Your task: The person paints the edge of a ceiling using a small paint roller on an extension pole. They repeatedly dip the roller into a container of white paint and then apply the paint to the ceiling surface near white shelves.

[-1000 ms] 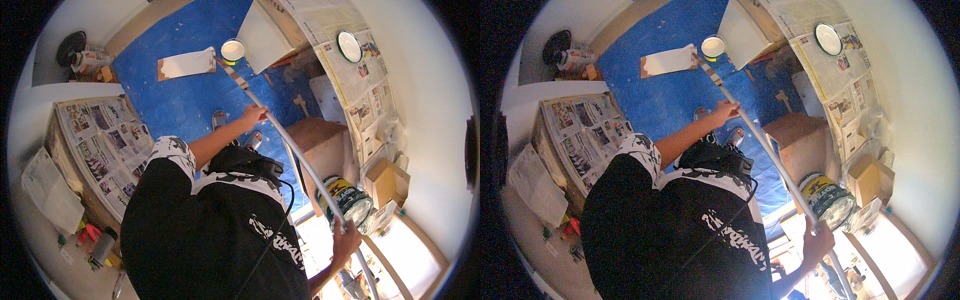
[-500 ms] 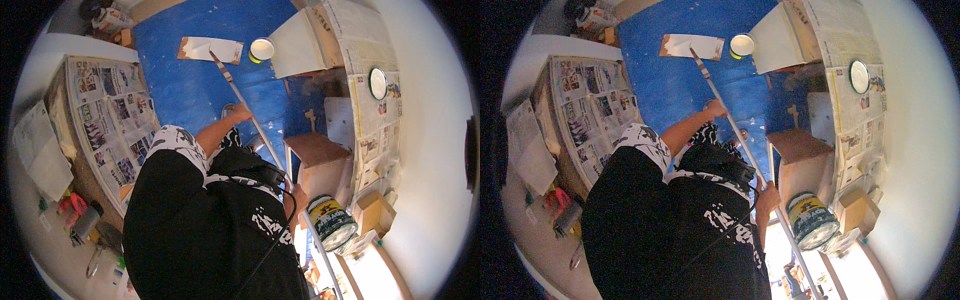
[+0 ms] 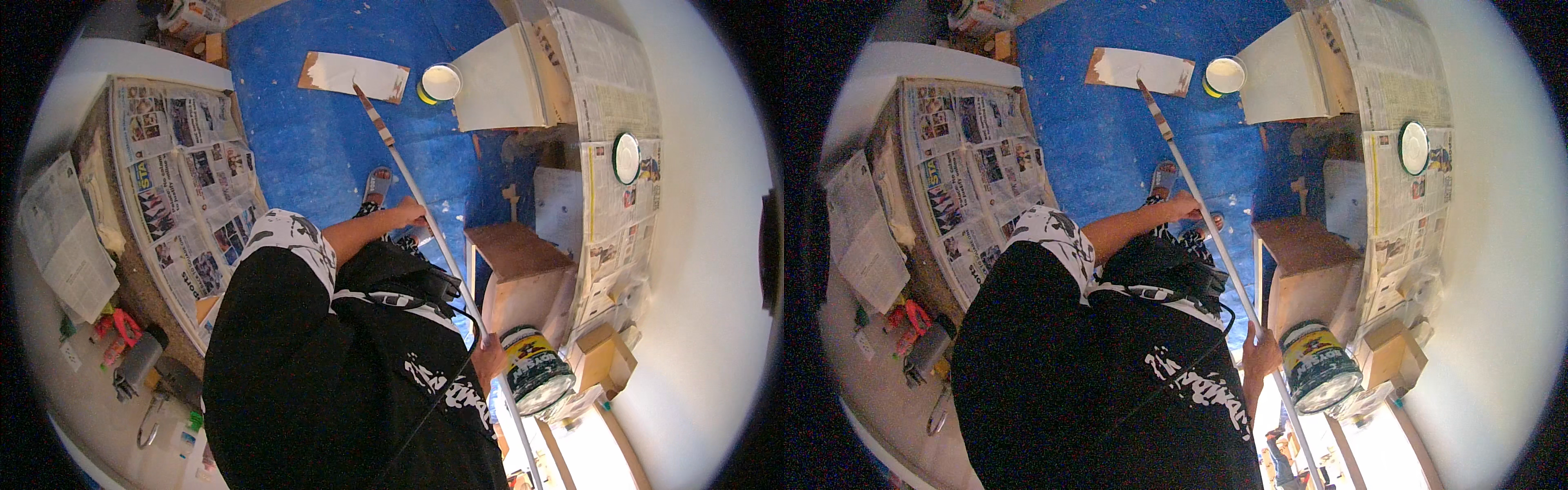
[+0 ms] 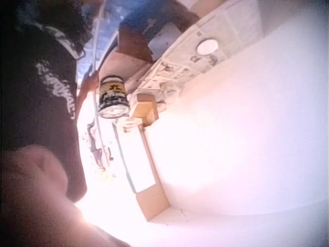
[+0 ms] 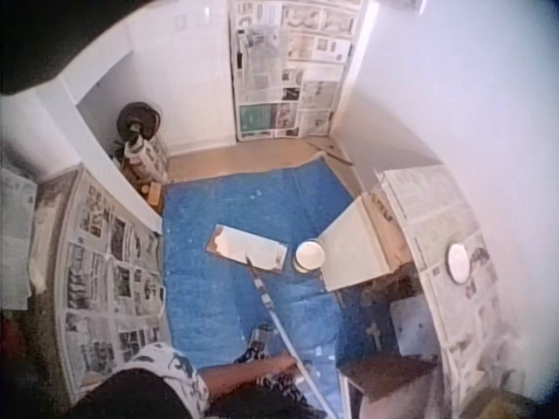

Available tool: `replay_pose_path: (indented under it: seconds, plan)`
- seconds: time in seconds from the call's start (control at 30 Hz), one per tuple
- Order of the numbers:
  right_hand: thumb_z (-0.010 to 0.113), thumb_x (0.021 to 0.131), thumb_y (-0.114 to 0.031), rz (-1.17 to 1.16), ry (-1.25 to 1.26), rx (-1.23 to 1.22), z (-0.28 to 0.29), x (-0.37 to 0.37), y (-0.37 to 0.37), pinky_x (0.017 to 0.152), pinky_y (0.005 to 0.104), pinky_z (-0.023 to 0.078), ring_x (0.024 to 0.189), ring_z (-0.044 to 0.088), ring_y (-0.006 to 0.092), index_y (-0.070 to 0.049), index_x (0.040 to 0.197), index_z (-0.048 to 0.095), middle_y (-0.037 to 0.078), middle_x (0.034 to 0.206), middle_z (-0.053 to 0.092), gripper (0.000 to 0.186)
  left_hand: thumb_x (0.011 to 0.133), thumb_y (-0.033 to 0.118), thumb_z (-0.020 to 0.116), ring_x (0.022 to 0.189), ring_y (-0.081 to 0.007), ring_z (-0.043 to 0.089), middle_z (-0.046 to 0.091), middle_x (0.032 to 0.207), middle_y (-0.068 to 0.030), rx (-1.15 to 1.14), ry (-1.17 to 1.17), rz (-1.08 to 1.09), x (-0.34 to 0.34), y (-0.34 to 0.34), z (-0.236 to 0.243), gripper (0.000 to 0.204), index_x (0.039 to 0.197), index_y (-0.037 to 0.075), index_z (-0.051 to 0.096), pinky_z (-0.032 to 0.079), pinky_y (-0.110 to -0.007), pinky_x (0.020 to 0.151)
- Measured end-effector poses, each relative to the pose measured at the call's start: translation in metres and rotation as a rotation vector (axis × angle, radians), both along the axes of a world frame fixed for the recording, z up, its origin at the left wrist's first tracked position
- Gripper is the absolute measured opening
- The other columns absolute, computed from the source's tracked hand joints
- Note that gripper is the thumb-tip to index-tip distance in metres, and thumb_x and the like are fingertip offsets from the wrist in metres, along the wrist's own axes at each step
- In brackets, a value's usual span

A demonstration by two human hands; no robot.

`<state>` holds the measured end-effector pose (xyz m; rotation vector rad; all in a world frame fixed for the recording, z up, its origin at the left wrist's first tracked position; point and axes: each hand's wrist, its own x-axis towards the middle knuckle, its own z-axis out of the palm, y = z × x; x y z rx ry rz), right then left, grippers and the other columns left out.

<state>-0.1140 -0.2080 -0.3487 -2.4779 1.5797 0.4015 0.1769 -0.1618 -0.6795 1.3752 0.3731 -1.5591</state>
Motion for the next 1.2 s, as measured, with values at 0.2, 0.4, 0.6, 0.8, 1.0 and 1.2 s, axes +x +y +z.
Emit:
replay_pose_path:
  seconds: [0.2,0.4,0.6,0.8,1.0,1.2]
  plan:
    - [0.056,0.085,-0.051,0.023,0.136,0.032,-0.023,0.054,-0.001,0.055,0.0491,0.046,0.062,0.061,0.0394,-0.003,0.071,0.059,0.021,0.063,0.060,0.050,0.077,0.004,0.062,0.064,-0.0265,0.067,0.066,0.076,-0.0179,0.001,-0.142,0.048,0.034,0.001,-0.073,0.020,0.089,-0.012,0.061,0.057,-0.034,0.052]
    - [0.056,0.085,-0.049,0.053,0.074,0.070,-0.015,0.037,0.005,0.058,0.0495,0.046,0.064,0.062,0.0394,-0.003,0.073,0.059,0.021,0.064,0.060,0.048,0.078,0.011,0.061,0.067,-0.0277,0.067,0.064,0.081,-0.0203,0.268,-0.257,-0.095,0.044,-0.006,-0.047,0.027,0.096,-0.010,0.059,0.056,-0.038,0.052]
    - [0.058,0.084,-0.049,0.003,0.159,0.067,0.011,0.002,0.010,0.057,0.0483,0.046,0.063,0.061,0.0388,-0.003,0.072,0.062,0.020,0.065,0.061,0.047,0.079,0.010,0.059,0.078,-0.0328,0.066,0.061,0.085,-0.0196,0.201,0.008,-0.057,0.025,-0.003,-0.012,0.024,0.096,-0.006,0.057,0.057,-0.043,0.060]
    - [0.056,0.085,-0.050,0.006,0.119,0.097,-0.014,0.033,0.004,0.057,0.0483,0.046,0.063,0.062,0.0383,-0.003,0.073,0.061,0.020,0.064,0.061,0.049,0.078,0.005,0.058,0.075,-0.0311,0.065,0.059,0.081,-0.0175,0.149,0.134,0.148,0.013,-0.009,-0.020,0.019,0.094,-0.005,0.056,0.057,-0.041,0.064]
    - [0.055,0.085,-0.052,-0.002,0.167,0.040,-0.017,0.043,-0.005,0.058,0.0491,0.046,0.064,0.062,0.0392,-0.003,0.074,0.061,0.020,0.065,0.061,0.050,0.079,0.004,0.061,0.072,-0.0295,0.064,0.059,0.080,-0.0166,0.096,0.037,0.222,0.044,-0.012,-0.029,0.016,0.091,-0.005,0.055,0.057,-0.040,0.061]
    - [0.059,0.084,-0.049,-0.028,0.189,0.056,0.031,0.014,-0.011,0.055,0.0483,0.046,0.062,0.062,0.0383,-0.004,0.074,0.063,0.019,0.066,0.062,0.047,0.076,0.002,0.065,0.074,-0.0298,0.064,0.061,0.082,-0.0167,0.030,0.178,0.178,0.012,-0.022,-0.012,0.020,0.091,-0.005,0.055,0.057,-0.039,0.062]
